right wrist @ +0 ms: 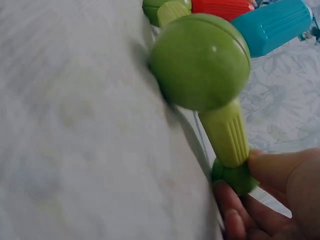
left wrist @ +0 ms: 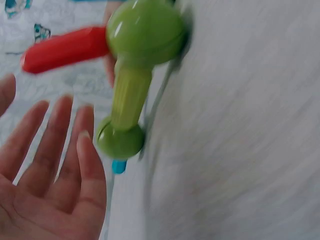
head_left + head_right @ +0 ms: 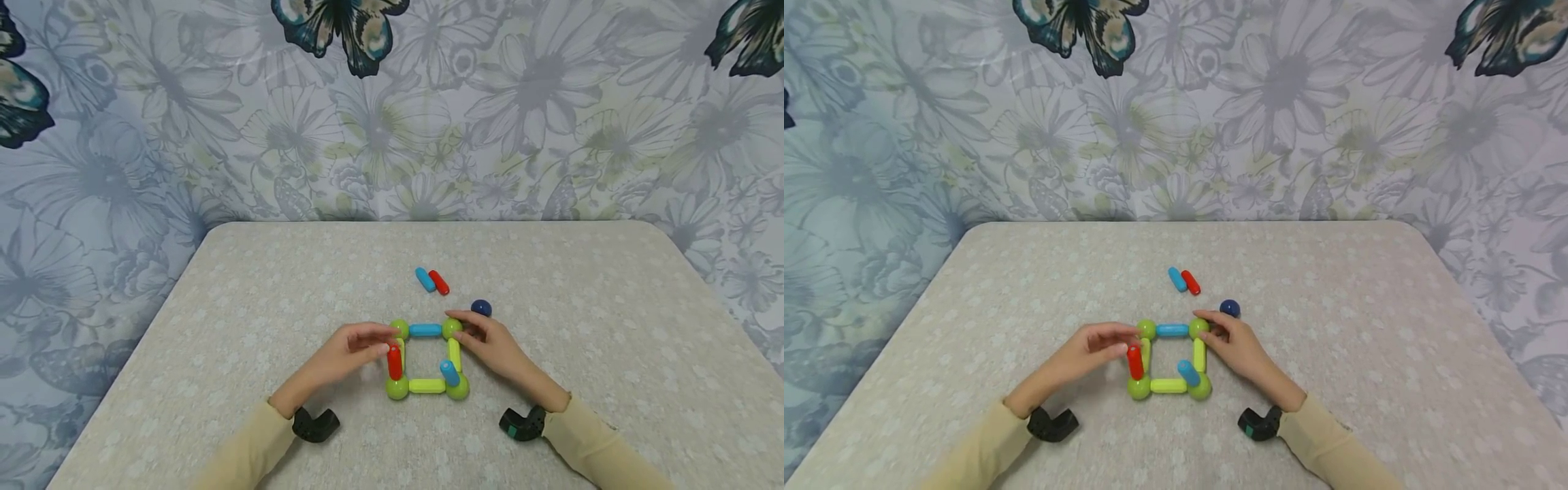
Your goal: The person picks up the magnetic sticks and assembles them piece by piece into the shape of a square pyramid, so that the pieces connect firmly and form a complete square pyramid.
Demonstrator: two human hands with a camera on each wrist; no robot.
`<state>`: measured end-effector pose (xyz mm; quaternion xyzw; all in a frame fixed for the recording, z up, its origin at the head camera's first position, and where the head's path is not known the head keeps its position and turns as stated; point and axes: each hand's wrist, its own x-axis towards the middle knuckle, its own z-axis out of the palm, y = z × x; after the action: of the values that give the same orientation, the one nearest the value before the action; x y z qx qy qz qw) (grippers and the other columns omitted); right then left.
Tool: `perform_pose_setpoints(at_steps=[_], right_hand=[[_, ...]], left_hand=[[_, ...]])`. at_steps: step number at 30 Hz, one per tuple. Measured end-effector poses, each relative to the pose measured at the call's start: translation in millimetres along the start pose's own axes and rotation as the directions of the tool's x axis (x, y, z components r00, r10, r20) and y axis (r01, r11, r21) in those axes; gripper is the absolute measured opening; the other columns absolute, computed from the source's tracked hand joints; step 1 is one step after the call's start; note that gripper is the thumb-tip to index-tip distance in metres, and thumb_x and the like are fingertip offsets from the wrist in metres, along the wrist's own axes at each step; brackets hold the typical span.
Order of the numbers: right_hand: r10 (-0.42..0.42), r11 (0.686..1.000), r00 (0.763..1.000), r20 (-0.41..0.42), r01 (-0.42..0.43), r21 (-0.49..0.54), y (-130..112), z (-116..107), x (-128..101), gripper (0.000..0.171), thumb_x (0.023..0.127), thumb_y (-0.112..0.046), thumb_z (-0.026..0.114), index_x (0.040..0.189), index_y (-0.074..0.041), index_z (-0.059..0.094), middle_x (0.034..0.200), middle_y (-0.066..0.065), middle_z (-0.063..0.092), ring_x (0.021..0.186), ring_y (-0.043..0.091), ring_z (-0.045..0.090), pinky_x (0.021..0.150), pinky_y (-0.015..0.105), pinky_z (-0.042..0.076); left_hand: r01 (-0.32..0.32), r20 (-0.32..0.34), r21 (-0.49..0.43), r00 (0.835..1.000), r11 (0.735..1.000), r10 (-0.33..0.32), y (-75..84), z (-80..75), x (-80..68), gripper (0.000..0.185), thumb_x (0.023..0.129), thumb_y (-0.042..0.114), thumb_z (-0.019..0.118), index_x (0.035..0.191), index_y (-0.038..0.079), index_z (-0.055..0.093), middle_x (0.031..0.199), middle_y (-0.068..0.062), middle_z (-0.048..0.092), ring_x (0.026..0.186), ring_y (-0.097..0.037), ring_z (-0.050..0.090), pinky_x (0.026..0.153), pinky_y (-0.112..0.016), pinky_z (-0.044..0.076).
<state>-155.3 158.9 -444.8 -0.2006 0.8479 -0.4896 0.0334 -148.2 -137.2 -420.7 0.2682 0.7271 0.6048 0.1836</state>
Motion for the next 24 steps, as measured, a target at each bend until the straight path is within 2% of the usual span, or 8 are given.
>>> perform_pose_setpoints(at_steps=[3, 5, 8, 11, 13, 15, 19, 24], right_hand=[[-0.022, 0.999, 0.999, 0.03, 0.024, -0.049, -5.7, -8.1, -4.0, 0.042, 0.093, -0.013, 0.061, 0.133, -0.004, 0.051, 0.117, 0.01, 0.059, 0.087, 0.016, 0.059, 0.073, 0.03, 0.05], [-0.041, 0.996, 0.997, 0.058, 0.045, -0.077, -10.4, -14.8, -9.7, 0.045, 0.094, -0.016, 0.06, 0.135, -0.005, 0.048, 0.118, 0.011, 0.059, 0.088, 0.015, 0.059, 0.074, 0.031, 0.05], [-0.066, 0.994, 0.988, 0.139, 0.078, -0.082, -15.3, -23.6, -22.7, 0.047, 0.095, -0.019, 0.059, 0.138, -0.006, 0.045, 0.115, 0.011, 0.059, 0.087, 0.015, 0.058, 0.073, 0.031, 0.05], [-0.103, 0.992, 0.958, 0.269, 0.117, -0.036, -18.8, -27.5, -39.2, 0.049, 0.094, -0.022, 0.059, 0.139, -0.007, 0.044, 0.114, 0.007, 0.058, 0.088, 0.015, 0.056, 0.072, 0.03, 0.049], [-0.135, 0.99, 0.93, 0.343, 0.142, 0.004, -20.6, -25.7, -48.2, 0.051, 0.093, -0.024, 0.061, 0.138, -0.005, 0.045, 0.115, 0.004, 0.057, 0.09, 0.016, 0.054, 0.075, 0.03, 0.048], [-0.145, 0.988, 0.917, 0.373, 0.157, -0.001, -22.7, -20.4, -53.4, 0.051, 0.091, -0.029, 0.063, 0.135, -0.007, 0.049, 0.113, -0.002, 0.055, 0.09, 0.015, 0.053, 0.076, 0.028, 0.047], [-0.155, 0.981, 0.938, 0.31, 0.184, -0.065, -24.4, -6.2, -54.0, 0.045, 0.088, -0.033, 0.066, 0.126, -0.009, 0.058, 0.105, -0.008, 0.053, 0.083, 0.011, 0.05, 0.07, 0.025, 0.046], [-0.207, 0.972, 0.956, 0.21, 0.225, -0.065, -19.6, -0.1, -50.0, 0.033, 0.086, -0.02, 0.069, 0.116, -0.005, 0.063, 0.099, -0.006, 0.056, 0.077, 0.011, 0.051, 0.064, 0.024, 0.047]], left_hand=[[-0.013, -0.049, 0.006, 0.999, 1.0, 0.013, -2.9, -11.9, 11.2, 0.036, 0.095, 0.011, 0.057, 0.129, 0.0, 0.053, 0.125, -0.015, 0.055, 0.115, -0.025, 0.052, 0.091, -0.036, 0.045], [-0.009, -0.034, 0.021, 0.999, 1.0, 0.01, -6.2, -17.8, 20.2, 0.04, 0.094, 0.008, 0.057, 0.133, 0.0, 0.05, 0.132, -0.015, 0.05, 0.12, -0.026, 0.047, 0.094, -0.037, 0.043], [0.011, 0.06, 0.036, 0.998, 0.999, -0.013, -12.8, -22.5, 32.2, 0.045, 0.093, 0.003, 0.058, 0.136, -0.002, 0.045, 0.136, -0.018, 0.045, 0.123, -0.028, 0.043, 0.098, -0.039, 0.039], [0.021, 0.154, 0.056, 0.988, 0.998, -0.03, -16.5, -22.4, 39.4, 0.046, 0.091, 0.003, 0.06, 0.135, -0.004, 0.046, 0.135, -0.017, 0.047, 0.122, -0.027, 0.045, 0.099, -0.038, 0.038], [0.004, 0.188, 0.074, 0.982, 0.997, -0.018, -17.7, -21.3, 42.4, 0.043, 0.091, 0.003, 0.06, 0.132, -0.005, 0.049, 0.132, -0.017, 0.05, 0.12, -0.025, 0.047, 0.098, -0.037, 0.039], [-0.005, 0.191, 0.092, 0.982, 0.996, -0.012, -17.6, -20.3, 43.6, 0.04, 0.091, 0.003, 0.061, 0.129, -0.005, 0.052, 0.129, -0.015, 0.053, 0.117, -0.023, 0.05, 0.095, -0.035, 0.041], [0.001, 0.157, 0.114, 0.987, 0.994, -0.019, -17.3, -20.2, 42.6, 0.035, 0.09, 0.002, 0.061, 0.124, -0.004, 0.057, 0.123, -0.013, 0.057, 0.112, -0.02, 0.054, 0.091, -0.033, 0.045], [0.013, 0.13, 0.124, 0.991, 0.992, -0.029, -17.8, -22.5, 35.6, 0.034, 0.088, 0.003, 0.065, 0.121, -0.002, 0.06, 0.12, -0.01, 0.06, 0.11, -0.021, 0.055, 0.092, -0.033, 0.045]])
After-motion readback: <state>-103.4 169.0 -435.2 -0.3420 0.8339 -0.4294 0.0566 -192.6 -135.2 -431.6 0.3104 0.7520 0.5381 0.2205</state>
